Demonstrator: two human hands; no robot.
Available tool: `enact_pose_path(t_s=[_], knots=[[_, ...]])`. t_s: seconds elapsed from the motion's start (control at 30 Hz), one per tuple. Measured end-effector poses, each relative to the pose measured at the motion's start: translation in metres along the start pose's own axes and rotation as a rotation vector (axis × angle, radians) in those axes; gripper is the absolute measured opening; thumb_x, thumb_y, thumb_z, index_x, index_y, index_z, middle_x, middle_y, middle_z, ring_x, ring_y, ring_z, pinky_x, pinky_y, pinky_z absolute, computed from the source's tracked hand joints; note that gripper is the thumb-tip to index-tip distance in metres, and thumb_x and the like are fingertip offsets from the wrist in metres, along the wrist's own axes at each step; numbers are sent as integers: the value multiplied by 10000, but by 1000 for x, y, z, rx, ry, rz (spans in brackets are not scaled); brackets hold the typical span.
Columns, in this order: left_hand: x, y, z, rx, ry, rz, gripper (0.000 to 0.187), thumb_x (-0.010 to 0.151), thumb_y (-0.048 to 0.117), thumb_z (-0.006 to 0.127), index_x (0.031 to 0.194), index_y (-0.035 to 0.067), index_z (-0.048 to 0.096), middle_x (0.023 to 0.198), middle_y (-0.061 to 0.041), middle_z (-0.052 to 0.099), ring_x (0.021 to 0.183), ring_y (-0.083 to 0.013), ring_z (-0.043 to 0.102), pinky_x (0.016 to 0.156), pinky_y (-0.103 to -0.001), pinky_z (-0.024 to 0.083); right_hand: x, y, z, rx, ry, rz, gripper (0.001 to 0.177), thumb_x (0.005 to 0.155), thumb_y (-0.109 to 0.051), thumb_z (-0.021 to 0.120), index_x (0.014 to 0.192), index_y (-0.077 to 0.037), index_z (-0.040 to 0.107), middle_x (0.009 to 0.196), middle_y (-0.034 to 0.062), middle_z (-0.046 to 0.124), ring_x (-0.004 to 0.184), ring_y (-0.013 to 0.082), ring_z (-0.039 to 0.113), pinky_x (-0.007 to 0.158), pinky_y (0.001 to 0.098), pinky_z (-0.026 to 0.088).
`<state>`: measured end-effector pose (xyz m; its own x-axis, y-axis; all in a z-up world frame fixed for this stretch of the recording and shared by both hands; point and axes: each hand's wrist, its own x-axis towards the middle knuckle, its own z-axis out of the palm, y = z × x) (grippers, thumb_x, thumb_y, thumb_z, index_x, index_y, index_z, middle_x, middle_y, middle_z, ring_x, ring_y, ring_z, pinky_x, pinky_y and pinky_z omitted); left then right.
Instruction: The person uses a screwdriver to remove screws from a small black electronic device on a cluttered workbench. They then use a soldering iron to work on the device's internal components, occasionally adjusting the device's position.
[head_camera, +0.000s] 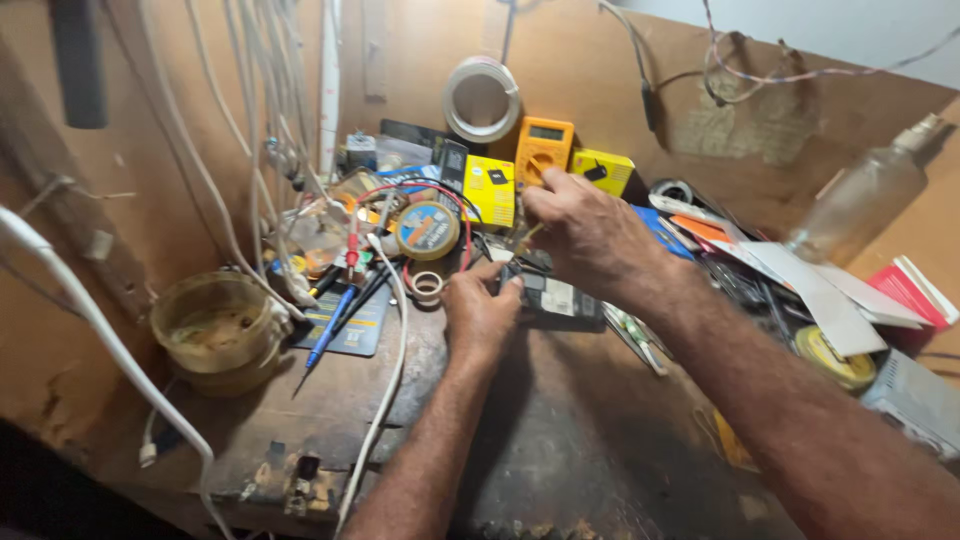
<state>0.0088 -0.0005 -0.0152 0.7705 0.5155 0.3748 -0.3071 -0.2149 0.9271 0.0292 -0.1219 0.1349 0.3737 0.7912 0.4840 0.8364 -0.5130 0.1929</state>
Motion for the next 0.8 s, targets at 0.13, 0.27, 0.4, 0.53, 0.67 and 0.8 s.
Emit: enact_pose_path(t_s=[0.13, 0.27, 0.4, 0.53, 0.67, 0.8], knots=[[0, 2, -1, 38, -59, -117, 297, 781, 148, 778, 1049, 23, 795, 738, -135, 775, 619, -165, 692, 611, -356, 545, -2, -6, 6, 37, 36, 72, 189, 847, -163, 765, 848, -15, 648, 891, 171, 611, 875, 365, 659, 745, 488, 534], [-1, 6, -1, -9, -85, -95, 258, 801, 123, 760, 1030, 10, 796, 767, -108, 788, 647, -135, 704, 624, -331, 554, -4, -5, 6, -22, -39, 129, 296, 873, -268, 789, 813, -15, 646, 880, 174, 608, 888, 362, 661, 768, 495, 530], [-3, 10, -2, -54, -56, 6, 244, 814, 86, 770, 1036, -15, 782, 787, -56, 788, 659, -95, 718, 599, -293, 560, -5, 2, 9, 22, 63, -1, 90, 850, -83, 734, 857, -14, 676, 893, 185, 620, 855, 374, 665, 723, 489, 536], [-5, 19, -5, -159, -167, -257, 197, 869, 62, 707, 1026, -28, 786, 745, -73, 750, 563, -127, 662, 447, -316, 514, 0, -2, 17, 44, 45, 106, 188, 812, -179, 801, 804, -27, 690, 839, 187, 636, 799, 380, 680, 689, 502, 539], [-4, 16, -1, -215, -180, -196, 171, 886, 40, 703, 988, -75, 776, 760, -86, 753, 593, -120, 686, 491, -294, 590, -2, -2, 13, 100, -16, 253, 248, 826, -264, 832, 771, -58, 705, 812, 163, 673, 769, 367, 703, 710, 501, 550], [-4, 12, 1, -271, -146, -167, 225, 848, 40, 697, 1051, -27, 767, 812, -63, 781, 658, -99, 723, 569, -282, 626, -1, 0, 8, 94, -56, 254, 205, 830, -257, 828, 805, -82, 725, 826, 162, 659, 786, 356, 694, 687, 497, 541]])
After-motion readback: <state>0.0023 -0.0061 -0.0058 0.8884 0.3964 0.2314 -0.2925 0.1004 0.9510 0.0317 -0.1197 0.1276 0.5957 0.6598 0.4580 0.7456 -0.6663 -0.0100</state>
